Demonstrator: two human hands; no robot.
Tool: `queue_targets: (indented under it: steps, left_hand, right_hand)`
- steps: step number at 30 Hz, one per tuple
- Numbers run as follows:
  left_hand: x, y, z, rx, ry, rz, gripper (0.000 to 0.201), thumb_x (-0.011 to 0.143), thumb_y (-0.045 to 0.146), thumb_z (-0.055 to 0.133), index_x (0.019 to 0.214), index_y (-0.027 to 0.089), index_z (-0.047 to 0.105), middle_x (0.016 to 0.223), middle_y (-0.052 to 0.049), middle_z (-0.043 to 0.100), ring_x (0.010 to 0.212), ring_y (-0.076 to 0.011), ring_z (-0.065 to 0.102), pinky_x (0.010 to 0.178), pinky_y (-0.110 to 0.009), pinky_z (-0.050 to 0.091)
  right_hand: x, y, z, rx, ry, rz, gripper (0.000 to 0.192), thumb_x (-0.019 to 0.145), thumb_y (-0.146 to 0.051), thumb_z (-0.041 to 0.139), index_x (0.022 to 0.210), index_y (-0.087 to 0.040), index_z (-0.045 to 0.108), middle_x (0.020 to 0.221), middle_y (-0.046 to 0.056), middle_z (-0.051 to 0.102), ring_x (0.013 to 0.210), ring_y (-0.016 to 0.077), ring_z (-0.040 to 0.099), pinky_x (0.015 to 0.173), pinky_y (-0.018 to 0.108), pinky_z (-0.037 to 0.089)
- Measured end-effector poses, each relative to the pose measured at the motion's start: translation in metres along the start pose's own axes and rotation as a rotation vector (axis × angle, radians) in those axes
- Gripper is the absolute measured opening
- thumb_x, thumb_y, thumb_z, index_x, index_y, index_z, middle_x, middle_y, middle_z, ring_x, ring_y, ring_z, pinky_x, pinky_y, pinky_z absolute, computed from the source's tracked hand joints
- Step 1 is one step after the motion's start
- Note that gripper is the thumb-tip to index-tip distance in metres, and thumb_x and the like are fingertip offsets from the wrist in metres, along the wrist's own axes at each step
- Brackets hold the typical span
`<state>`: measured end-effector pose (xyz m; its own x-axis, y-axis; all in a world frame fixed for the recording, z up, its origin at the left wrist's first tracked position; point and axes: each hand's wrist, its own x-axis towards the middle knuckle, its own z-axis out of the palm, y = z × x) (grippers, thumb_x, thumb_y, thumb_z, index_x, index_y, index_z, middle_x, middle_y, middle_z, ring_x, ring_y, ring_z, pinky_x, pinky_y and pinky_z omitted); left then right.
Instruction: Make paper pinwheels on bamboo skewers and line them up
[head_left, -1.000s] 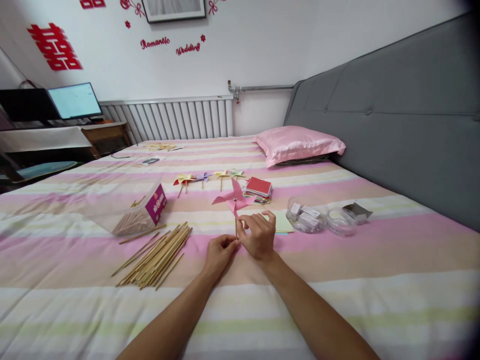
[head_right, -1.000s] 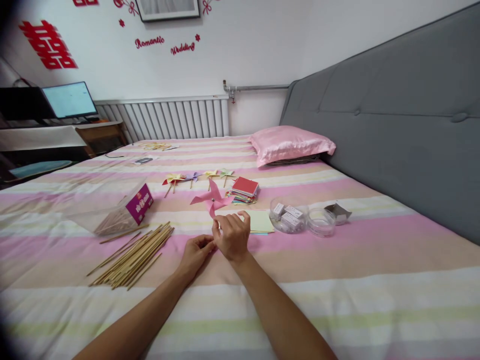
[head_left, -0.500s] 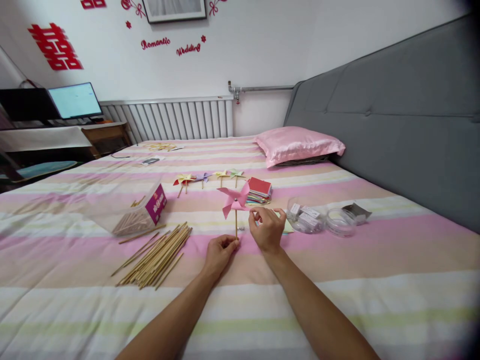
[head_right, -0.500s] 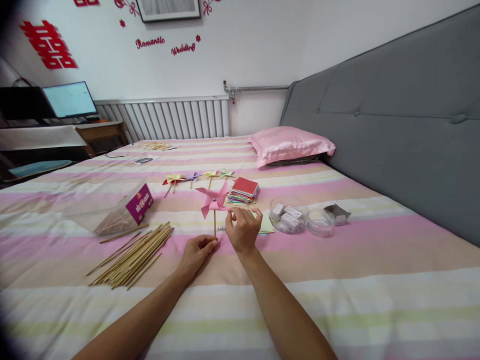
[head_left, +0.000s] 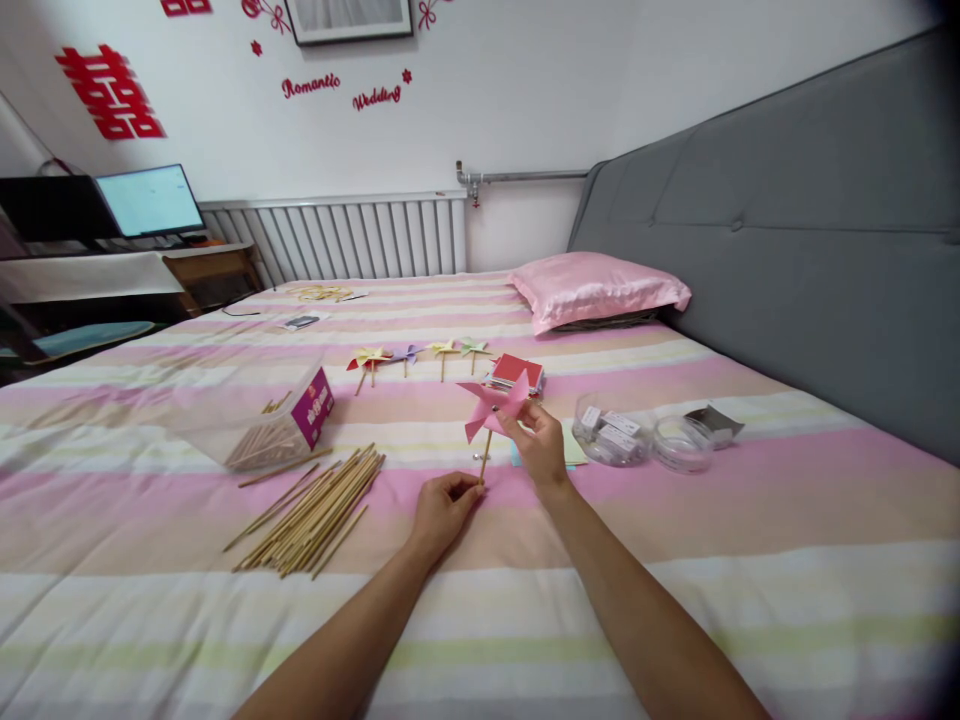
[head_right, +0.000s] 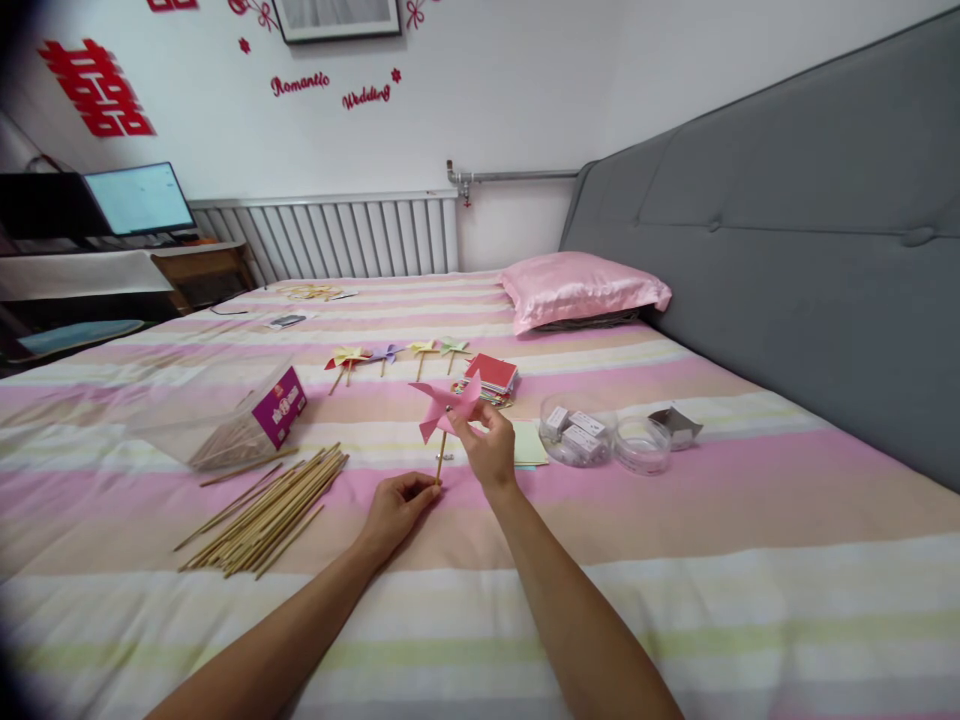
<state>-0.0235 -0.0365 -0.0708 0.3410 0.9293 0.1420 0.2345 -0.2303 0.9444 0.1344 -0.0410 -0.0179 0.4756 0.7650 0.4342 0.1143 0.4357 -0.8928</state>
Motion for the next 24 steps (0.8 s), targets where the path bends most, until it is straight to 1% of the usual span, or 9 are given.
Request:
queue_targets:
  steps: [3,6,10,13,19,24]
  left_hand:
    - [0.000,-0.001,0.000,0.030,-0.015,0.018,0.020,0.071,0.031,0.063,0.078,0.015,0.071,0.074,-0.006,0.071,0.067,-0.0181,0.062,0.065,-0.027,0.047]
    - [-0.001,0.000,0.000,0.051,-0.019,0.028,0.019,0.071,0.031,0.062,0.078,0.015,0.071,0.074,-0.006,0.071,0.067,-0.0181,0.063,0.065,-0.027,0.047]
    - [-0.001,0.000,0.000,0.065,-0.026,0.038,0.018,0.072,0.029,0.061,0.079,0.015,0.070,0.074,-0.006,0.071,0.068,-0.0181,0.063,0.065,-0.027,0.047]
    - [-0.001,0.001,0.000,0.073,-0.028,0.042,0.018,0.072,0.029,0.061,0.079,0.015,0.071,0.074,-0.006,0.071,0.068,-0.0181,0.063,0.065,-0.027,0.048]
    - [-0.001,0.000,0.000,0.078,-0.032,0.043,0.019,0.073,0.030,0.060,0.080,0.016,0.071,0.076,-0.006,0.072,0.069,-0.0181,0.064,0.066,-0.026,0.048]
    - [-0.001,-0.004,0.001,0.080,-0.006,0.028,0.019,0.071,0.030,0.062,0.081,0.016,0.071,0.076,-0.006,0.072,0.069,-0.0181,0.064,0.065,-0.027,0.049]
  right_hand:
    - [0.000,0.004,0.003,0.055,0.012,0.024,0.028,0.070,-0.039,0.063,0.081,-0.014,0.066,0.079,0.006,0.070,0.081,0.0219,0.064,0.071,0.031,0.049]
    - [-0.001,0.007,0.004,0.097,0.023,0.035,0.029,0.070,-0.039,0.064,0.081,-0.013,0.067,0.080,0.007,0.071,0.080,0.0226,0.064,0.070,0.031,0.050]
    - [-0.001,0.005,0.004,0.126,0.001,0.033,0.024,0.069,-0.034,0.066,0.082,-0.013,0.068,0.081,0.007,0.071,0.081,0.0222,0.064,0.072,0.031,0.050]
    - [-0.001,0.005,0.003,0.128,0.002,0.027,0.022,0.068,-0.031,0.066,0.080,-0.013,0.068,0.079,0.006,0.071,0.078,0.0212,0.064,0.072,0.032,0.050]
    - [0.000,0.010,0.002,0.080,0.091,0.012,0.019,0.066,-0.031,0.065,0.070,-0.013,0.066,0.070,0.005,0.069,0.068,0.0192,0.061,0.068,0.030,0.048]
    - [0.000,0.013,0.002,0.036,0.148,0.012,0.021,0.065,-0.033,0.067,0.068,-0.013,0.066,0.065,0.003,0.067,0.064,0.0180,0.059,0.066,0.029,0.047]
